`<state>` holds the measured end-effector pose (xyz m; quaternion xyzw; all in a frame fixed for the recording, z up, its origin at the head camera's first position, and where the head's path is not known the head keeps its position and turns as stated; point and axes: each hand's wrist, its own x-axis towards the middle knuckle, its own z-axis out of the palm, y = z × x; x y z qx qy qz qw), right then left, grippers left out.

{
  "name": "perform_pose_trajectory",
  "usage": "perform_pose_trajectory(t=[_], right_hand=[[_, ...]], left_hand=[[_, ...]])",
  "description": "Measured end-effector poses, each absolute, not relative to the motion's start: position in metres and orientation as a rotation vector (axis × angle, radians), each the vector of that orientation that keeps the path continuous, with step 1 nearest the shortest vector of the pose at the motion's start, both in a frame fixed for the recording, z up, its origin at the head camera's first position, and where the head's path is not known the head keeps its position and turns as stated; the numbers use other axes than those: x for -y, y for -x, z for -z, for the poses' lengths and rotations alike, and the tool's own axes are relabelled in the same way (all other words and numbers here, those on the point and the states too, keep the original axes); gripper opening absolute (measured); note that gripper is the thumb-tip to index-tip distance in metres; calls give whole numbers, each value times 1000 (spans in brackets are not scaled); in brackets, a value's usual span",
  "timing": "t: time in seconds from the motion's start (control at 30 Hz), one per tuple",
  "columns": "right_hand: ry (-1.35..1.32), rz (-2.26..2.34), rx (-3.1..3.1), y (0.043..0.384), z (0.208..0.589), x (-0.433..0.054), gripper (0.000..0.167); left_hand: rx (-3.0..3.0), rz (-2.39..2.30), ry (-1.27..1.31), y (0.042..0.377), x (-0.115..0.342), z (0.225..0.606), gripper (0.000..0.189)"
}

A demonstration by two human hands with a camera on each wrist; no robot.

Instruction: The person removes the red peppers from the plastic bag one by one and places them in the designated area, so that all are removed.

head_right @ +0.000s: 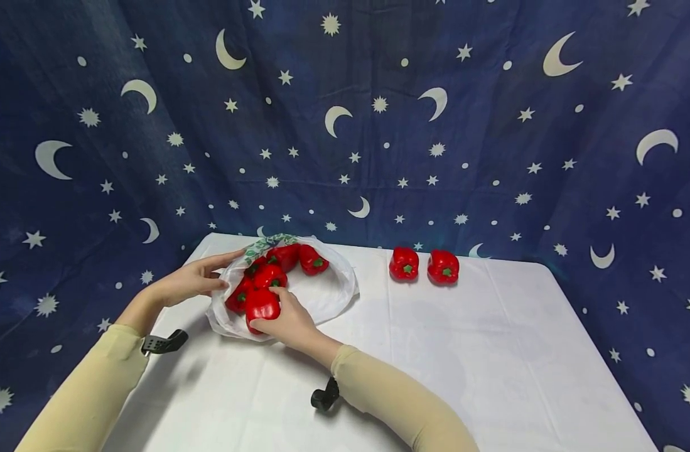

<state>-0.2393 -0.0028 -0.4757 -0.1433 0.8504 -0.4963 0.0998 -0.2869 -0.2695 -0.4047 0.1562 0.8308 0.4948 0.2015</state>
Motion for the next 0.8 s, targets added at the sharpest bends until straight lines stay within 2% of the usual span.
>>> perform_pose_trajectory(t=[0.17, 0.4, 0.57, 0.8], right_hand=[[433, 1531, -2519, 245, 470, -21, 80], [342, 1528, -2572, 271, 469, -56, 80], [323, 1515, -2560, 283, 471, -62, 82], [327, 1468, -2599, 288, 478, -62, 76]], left_hand=[[-2303, -1377, -418, 286, 269, 404, 76], [-2311, -1368, -422, 287, 268, 404, 77], [-2332, -1349, -394, 288, 268, 405, 78], [-2312, -1366, -405, 288, 267, 405, 77]])
